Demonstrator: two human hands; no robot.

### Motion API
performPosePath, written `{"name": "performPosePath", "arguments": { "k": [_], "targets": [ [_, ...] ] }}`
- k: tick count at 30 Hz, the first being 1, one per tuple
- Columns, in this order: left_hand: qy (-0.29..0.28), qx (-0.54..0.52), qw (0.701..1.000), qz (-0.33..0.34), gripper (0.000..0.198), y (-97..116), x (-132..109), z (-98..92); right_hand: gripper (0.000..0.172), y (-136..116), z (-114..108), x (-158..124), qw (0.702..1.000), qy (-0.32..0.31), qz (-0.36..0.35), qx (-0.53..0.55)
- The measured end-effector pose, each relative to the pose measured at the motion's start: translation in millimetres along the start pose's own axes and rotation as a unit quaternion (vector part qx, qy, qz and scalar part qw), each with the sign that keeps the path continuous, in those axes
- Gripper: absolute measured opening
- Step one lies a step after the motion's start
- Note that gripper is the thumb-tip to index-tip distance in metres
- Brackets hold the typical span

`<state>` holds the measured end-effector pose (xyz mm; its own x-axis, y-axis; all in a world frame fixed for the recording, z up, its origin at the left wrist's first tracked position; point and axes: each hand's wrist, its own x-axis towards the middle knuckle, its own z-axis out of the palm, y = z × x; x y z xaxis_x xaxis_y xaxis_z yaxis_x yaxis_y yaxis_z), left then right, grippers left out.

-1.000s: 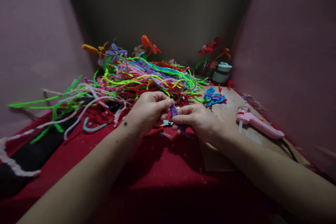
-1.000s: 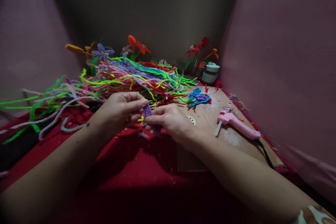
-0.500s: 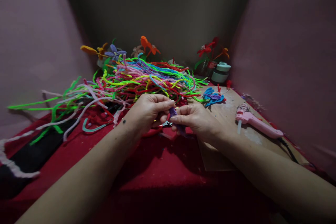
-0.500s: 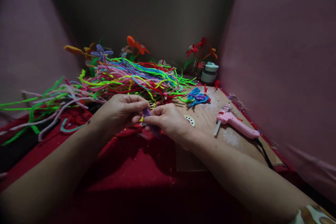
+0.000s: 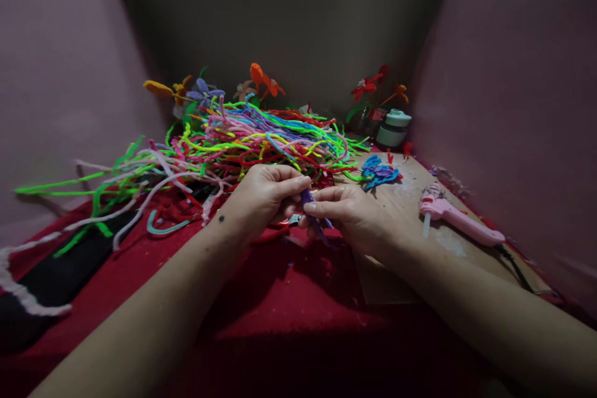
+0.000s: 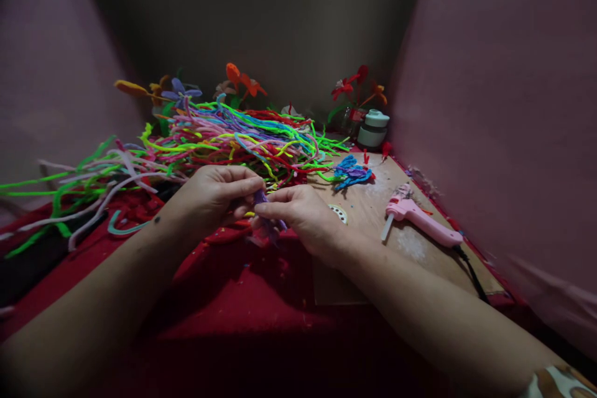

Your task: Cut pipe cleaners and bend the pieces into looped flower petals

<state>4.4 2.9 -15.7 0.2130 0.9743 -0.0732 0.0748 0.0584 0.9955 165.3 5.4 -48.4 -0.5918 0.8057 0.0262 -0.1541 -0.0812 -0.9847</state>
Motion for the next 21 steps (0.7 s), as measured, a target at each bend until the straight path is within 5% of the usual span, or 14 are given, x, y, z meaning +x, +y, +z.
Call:
{"name": "performPosePath", "arguments": {
  "k": [5,12,21],
  "targets": [
    [-0.011,-0.013,1.000,0.023,0.023,-2,1,-3.2,0.023,-3,5,-1,0.998,0.015,-0.051,-0.020],
    [-0.001,0.007,1.000,0.025,0.026,1,0,-5.0,0.006,-7,12,-2,0.984,0.157,-0.080,-0.021],
    [0.009,0.000,0.998,0.064,0.023,-1,0,-3.5,0.014,-5,9,-1,0.991,0.101,-0.037,0.085]
  ]
}}
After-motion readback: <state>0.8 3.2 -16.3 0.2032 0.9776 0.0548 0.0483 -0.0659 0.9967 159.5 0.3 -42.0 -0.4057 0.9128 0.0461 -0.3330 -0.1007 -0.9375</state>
